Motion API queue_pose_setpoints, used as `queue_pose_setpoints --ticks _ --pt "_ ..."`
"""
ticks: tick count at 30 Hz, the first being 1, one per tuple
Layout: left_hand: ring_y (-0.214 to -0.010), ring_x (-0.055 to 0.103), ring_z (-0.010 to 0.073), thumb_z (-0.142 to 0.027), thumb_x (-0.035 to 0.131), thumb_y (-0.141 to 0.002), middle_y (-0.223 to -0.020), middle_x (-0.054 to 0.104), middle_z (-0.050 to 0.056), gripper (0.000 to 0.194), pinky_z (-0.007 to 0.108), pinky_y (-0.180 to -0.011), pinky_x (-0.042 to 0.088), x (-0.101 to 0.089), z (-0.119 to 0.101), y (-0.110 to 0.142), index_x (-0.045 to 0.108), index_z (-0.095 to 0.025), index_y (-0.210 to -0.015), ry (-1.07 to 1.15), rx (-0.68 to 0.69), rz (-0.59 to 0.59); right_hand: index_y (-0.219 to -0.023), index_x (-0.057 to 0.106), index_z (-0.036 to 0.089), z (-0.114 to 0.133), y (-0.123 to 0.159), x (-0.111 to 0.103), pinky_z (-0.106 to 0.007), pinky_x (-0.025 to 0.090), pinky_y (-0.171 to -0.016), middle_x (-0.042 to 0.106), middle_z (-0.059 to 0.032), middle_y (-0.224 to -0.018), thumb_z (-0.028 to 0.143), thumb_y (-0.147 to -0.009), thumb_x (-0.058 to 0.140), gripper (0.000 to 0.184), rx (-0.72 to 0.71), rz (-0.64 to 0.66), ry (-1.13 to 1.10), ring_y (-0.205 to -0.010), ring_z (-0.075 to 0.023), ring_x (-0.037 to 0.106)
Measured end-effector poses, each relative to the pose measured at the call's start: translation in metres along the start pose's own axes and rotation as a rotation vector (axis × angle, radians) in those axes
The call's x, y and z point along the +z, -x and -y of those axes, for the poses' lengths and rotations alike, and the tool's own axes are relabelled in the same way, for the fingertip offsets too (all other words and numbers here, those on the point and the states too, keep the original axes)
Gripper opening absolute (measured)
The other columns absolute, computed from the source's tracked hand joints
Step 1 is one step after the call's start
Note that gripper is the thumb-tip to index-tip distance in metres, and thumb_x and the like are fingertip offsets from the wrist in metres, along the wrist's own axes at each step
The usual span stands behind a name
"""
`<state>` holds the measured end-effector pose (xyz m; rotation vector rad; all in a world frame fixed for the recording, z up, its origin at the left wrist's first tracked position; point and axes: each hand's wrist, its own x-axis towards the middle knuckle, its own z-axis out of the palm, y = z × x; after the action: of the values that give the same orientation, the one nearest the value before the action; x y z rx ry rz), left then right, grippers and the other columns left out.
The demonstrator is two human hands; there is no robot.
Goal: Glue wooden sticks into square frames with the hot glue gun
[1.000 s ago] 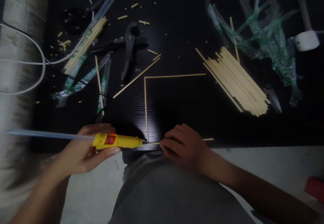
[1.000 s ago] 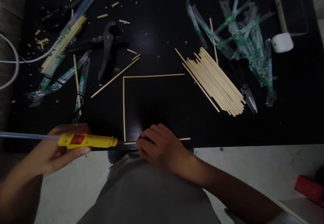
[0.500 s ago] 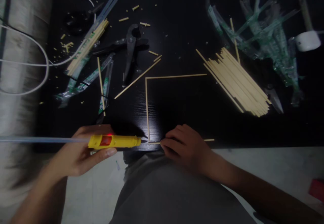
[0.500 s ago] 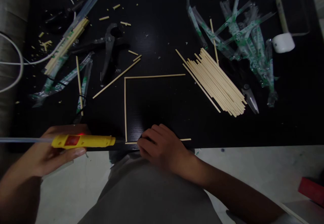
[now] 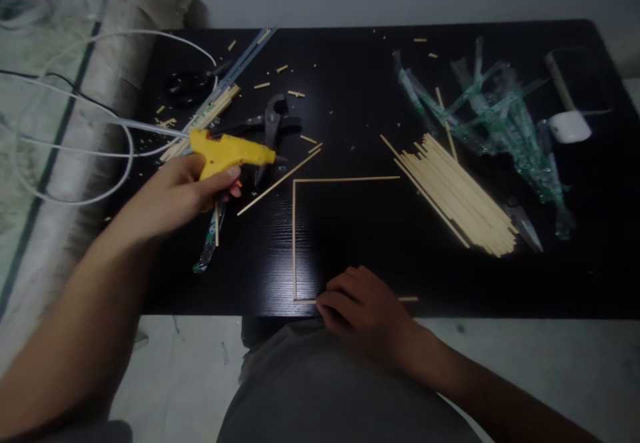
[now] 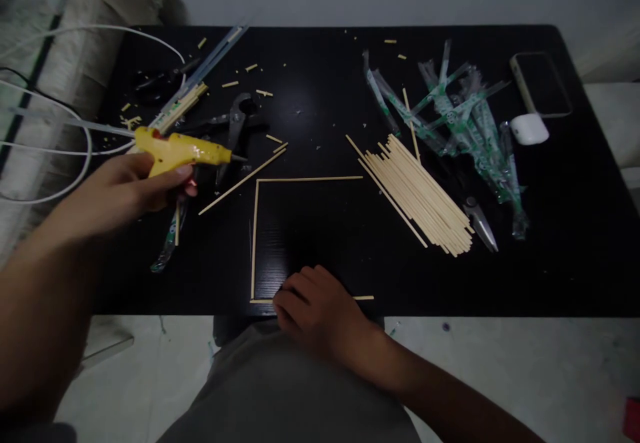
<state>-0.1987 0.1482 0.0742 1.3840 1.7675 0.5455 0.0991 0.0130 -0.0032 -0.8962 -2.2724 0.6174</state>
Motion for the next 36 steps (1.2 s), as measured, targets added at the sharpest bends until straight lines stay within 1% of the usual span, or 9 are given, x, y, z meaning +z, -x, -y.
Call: queue_pose_setpoints --ticks 7,11,16,17,19,21,23,30,36 --pt "-0.056 0.049 0.0143 -0.067 0.044 -0.102 -0.061 0.059 0.001 0.064 0.031 -0.061 0.037 0.011 -0.011 -0.037 0.069 -0.016 -0.073 -0.424 -0.037 0.024 -0.092 0.070 0.017 0.002 -0.001 -0.001 -0.031 0.040 -0.070 0.072 -0.0026 -0.086 0.011 -0.101 0.061 0.014 0.010 -0.005 -0.004 -0.074 -0.0139 0.058" --pt "-0.063 0.056 0.0195 -0.063 0.048 -0.102 -0.065 0.063 0.003 0.056 0.034 -0.066 0.040 0.010 -0.011 -0.032 0.070 -0.017 -0.080 -0.535 -0.033 -0.041 -0.091 0.071 0.018 0.002 -0.001 -0.001 -0.032 0.040 -0.069 0.071 -0.0023 -0.085 0.012 -0.100 0.061 0.014 0.017 0.004 0.002 -0.074 -0.0143 0.057" --pt "-0.105 0.064 0.0280 -0.040 0.062 -0.098 -0.106 0.070 0.011 0.027 0.041 -0.094 0.050 0.019 -0.005 0.001 0.069 -0.015 -0.106 -0.645 0.427 -0.438 -0.090 0.071 0.017 0.001 -0.001 -0.002 -0.032 0.041 -0.070 0.071 -0.0025 -0.085 0.013 -0.101 0.061 0.016 0.011 0.003 -0.007 -0.074 -0.0146 0.058" --pt "-0.105 0.065 0.0264 -0.036 0.060 -0.100 -0.107 0.070 0.010 0.023 0.040 -0.096 0.051 0.023 -0.004 0.009 0.068 -0.016 -0.106 -0.593 0.549 -0.397 -0.089 0.071 0.017 0.001 -0.002 -0.002 -0.032 0.041 -0.070 0.071 -0.0027 -0.085 0.013 -0.101 0.061 0.016 0.010 0.004 -0.007 -0.074 -0.0148 0.057" --pt "-0.110 0.068 0.0225 -0.029 0.054 -0.105 -0.114 0.071 0.009 0.019 0.038 -0.101 0.053 0.034 0.000 0.022 0.067 -0.017 -0.111 -0.466 0.746 -0.127 -0.089 0.072 0.016 0.001 -0.002 -0.002 -0.033 0.040 -0.070 0.070 -0.0029 -0.084 0.012 -0.100 0.061 0.016 0.008 0.004 -0.001 -0.073 -0.0152 0.057" --pt "-0.121 0.067 0.0214 -0.025 0.051 -0.107 -0.125 0.070 0.009 0.022 0.038 -0.107 0.054 0.045 0.005 0.033 0.067 -0.020 -0.121 -0.412 0.851 0.107 -0.089 0.072 0.016 0.001 -0.002 -0.001 -0.033 0.040 -0.070 0.070 -0.0027 -0.084 0.012 -0.100 0.062 0.015 0.004 0.003 0.007 -0.073 -0.0155 0.056" --pt "-0.130 0.063 0.0234 -0.028 0.055 -0.107 -0.136 0.068 0.010 0.023 0.041 -0.111 0.054 0.053 0.011 0.040 0.068 -0.022 -0.125 -0.411 0.901 0.223 -0.090 0.072 0.016 0.001 -0.002 -0.001 -0.033 0.040 -0.070 0.070 -0.0022 -0.083 0.012 -0.099 0.062 0.014 -0.007 -0.004 0.014 -0.073 -0.0152 0.056" --pt "-0.149 0.051 0.0346 -0.042 0.068 -0.101 -0.160 0.054 0.013 0.040 0.056 -0.118 0.051 0.063 0.032 0.057 0.067 -0.023 -0.136 -0.467 0.943 0.310 -0.092 0.071 0.019 -0.002 0.000 0.001 -0.033 0.040 -0.070 0.070 -0.0019 -0.086 0.015 -0.100 0.062 0.013 -0.012 0.008 0.023 -0.074 -0.0156 0.056" --pt "-0.153 0.046 0.0343 -0.045 0.071 -0.098 -0.162 0.052 0.015 0.055 0.055 -0.123 0.048 0.067 0.040 0.059 0.059 -0.019 -0.146 -0.422 0.926 0.301 -0.093 0.071 0.018 -0.001 -0.001 -0.003 -0.033 0.039 -0.070 0.070 -0.0026 -0.087 0.013 -0.100 0.062 0.012 -0.006 0.051 0.018 -0.075 -0.0159 0.055"
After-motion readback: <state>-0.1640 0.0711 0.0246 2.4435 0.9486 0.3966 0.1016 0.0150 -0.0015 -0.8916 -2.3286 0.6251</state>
